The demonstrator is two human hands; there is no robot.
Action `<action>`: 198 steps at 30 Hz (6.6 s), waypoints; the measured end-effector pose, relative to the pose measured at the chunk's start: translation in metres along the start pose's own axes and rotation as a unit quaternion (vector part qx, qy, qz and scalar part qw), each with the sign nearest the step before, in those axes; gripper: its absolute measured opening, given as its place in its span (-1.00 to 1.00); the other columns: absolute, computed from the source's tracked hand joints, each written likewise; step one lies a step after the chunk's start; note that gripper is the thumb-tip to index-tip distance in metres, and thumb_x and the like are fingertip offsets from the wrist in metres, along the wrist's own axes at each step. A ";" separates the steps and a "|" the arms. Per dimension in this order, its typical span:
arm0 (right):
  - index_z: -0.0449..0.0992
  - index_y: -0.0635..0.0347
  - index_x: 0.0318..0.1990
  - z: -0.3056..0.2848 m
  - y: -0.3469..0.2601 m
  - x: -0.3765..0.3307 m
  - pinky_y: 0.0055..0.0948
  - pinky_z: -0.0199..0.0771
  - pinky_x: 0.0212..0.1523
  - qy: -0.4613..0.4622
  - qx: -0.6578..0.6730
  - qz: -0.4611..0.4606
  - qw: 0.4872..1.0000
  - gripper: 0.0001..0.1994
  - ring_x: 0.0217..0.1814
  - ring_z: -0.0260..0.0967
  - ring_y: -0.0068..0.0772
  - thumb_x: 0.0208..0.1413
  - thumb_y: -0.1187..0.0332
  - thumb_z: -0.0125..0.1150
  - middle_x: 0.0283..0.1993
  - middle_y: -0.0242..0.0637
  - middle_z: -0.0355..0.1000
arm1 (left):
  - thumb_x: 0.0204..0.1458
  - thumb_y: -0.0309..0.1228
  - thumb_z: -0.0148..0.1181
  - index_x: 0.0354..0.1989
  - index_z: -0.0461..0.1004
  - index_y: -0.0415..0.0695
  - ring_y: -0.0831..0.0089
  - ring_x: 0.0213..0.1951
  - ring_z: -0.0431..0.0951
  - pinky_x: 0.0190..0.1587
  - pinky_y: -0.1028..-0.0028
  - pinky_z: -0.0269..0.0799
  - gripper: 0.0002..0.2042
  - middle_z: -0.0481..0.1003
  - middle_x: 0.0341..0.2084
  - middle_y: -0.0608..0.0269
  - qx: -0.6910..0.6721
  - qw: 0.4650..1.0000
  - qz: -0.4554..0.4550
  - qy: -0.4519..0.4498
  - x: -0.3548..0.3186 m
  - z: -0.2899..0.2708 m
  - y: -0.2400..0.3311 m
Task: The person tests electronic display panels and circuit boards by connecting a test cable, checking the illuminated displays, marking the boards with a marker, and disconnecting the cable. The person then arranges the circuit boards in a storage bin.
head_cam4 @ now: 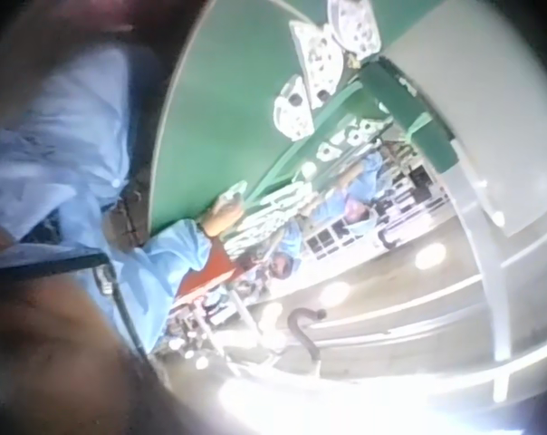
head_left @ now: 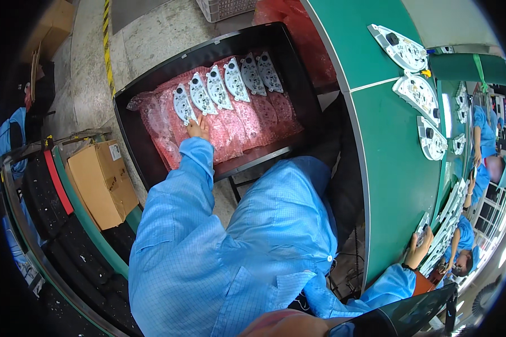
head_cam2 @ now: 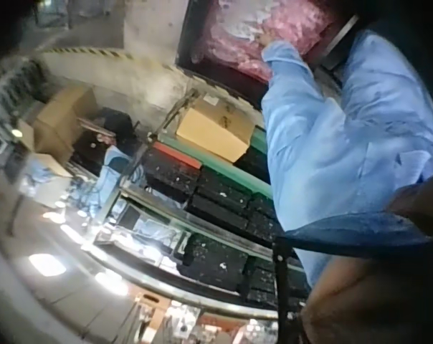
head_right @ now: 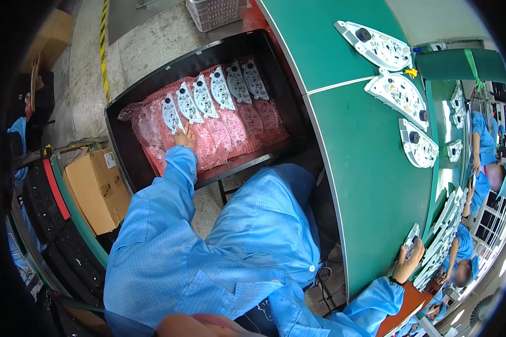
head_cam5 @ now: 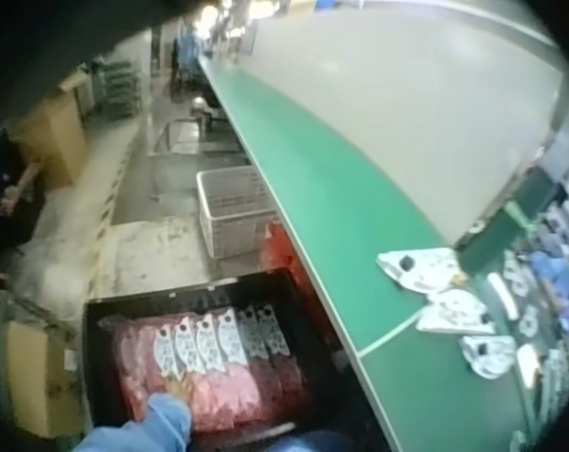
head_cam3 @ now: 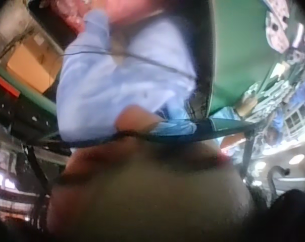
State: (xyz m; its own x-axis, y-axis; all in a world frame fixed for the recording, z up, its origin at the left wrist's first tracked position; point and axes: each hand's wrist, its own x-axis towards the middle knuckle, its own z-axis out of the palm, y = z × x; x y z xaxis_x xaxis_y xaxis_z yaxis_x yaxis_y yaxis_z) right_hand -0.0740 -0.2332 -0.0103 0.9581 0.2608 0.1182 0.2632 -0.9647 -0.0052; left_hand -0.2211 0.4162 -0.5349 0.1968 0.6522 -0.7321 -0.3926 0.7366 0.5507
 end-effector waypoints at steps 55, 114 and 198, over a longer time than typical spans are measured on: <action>0.24 0.17 0.26 0.030 -0.346 0.141 -0.07 0.04 0.33 -0.096 0.171 -0.426 0.883 -0.30 0.40 0.06 -0.03 -0.18 0.63 0.21 0.34 -0.13 0.14 | 0.11 -0.55 0.14 0.10 0.35 -0.23 0.34 -0.16 0.55 -0.13 0.33 0.51 -0.64 0.50 -0.12 0.18 0.208 0.970 0.064 -0.111 0.070 -0.052 0.129; 0.35 0.11 0.08 0.022 0.099 0.148 -0.12 0.45 -0.01 0.054 -0.040 0.279 0.958 -0.49 0.06 0.36 0.01 0.02 0.07 0.25 0.04 -0.08 0.38 | 0.15 -0.55 0.01 0.13 0.18 -0.32 0.27 0.10 0.36 0.17 0.36 0.25 -0.63 0.32 0.06 0.00 0.321 0.789 0.410 -0.326 -0.374 0.179 0.060; 0.33 0.35 0.06 -0.184 0.187 -0.053 -0.24 0.25 0.18 0.147 -0.113 0.084 0.979 -0.30 0.10 0.30 0.04 -0.04 -0.12 0.24 0.01 0.11 0.37 | 0.00 -0.42 0.16 0.22 0.15 -0.26 0.05 0.18 0.25 0.20 0.20 0.17 -0.42 0.18 0.22 -0.06 0.705 0.483 0.459 0.240 0.043 -0.043 0.120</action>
State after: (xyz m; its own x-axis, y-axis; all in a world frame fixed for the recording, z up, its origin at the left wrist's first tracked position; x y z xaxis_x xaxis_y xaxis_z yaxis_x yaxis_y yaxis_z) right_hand -0.0959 -0.4338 0.1650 0.9030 0.1077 0.4158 0.0410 -0.9852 0.1662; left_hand -0.2988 0.5250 -0.5175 0.1571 0.9529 0.2593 0.9542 -0.2142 0.2091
